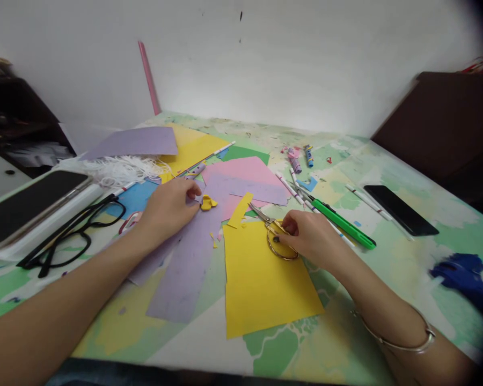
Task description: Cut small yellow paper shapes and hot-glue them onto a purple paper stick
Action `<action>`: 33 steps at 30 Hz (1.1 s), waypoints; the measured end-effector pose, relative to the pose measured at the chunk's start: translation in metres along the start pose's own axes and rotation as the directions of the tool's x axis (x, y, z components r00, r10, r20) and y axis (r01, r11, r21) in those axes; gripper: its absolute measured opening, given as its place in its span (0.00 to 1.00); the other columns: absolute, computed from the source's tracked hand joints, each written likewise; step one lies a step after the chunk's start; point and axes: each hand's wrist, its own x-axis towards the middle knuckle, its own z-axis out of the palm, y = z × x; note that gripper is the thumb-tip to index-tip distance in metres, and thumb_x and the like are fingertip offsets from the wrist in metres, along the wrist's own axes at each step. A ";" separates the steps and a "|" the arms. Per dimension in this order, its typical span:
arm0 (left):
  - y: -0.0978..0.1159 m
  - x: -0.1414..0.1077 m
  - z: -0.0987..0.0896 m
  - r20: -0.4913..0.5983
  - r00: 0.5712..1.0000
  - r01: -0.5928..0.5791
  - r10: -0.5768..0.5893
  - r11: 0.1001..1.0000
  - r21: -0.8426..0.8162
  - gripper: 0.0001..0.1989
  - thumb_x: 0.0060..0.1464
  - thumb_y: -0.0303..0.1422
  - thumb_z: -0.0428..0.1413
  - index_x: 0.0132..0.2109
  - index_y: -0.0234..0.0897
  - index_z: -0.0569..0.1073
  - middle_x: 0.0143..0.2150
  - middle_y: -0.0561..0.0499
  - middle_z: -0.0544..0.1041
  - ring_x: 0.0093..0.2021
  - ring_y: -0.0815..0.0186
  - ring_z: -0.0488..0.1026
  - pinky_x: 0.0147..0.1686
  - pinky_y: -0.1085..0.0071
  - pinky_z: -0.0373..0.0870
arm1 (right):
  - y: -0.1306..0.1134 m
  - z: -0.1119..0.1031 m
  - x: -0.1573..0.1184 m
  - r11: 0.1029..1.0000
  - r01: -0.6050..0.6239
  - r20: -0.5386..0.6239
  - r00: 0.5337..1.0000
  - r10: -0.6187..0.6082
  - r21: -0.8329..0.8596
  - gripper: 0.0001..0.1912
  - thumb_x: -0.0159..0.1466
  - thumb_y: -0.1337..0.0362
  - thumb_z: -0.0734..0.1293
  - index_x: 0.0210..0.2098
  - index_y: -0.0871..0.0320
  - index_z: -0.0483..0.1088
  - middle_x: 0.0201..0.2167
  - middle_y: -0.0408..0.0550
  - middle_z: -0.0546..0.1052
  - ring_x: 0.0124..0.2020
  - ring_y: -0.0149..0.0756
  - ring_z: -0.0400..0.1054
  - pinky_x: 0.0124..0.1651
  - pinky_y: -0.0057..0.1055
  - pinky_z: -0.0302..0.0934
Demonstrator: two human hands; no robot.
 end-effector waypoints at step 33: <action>0.053 0.039 0.035 0.141 0.947 -0.272 0.289 0.954 -0.125 0.18 0.50 0.34 0.57 0.49 0.32 0.73 0.44 0.37 0.78 0.48 0.49 0.68 0.47 0.56 0.61 | 0.001 0.002 -0.002 0.998 -0.016 -0.031 0.999 0.014 -0.068 0.07 0.60 0.61 0.64 0.33 0.59 0.68 0.28 0.52 0.75 0.27 0.38 0.69 0.26 0.30 0.48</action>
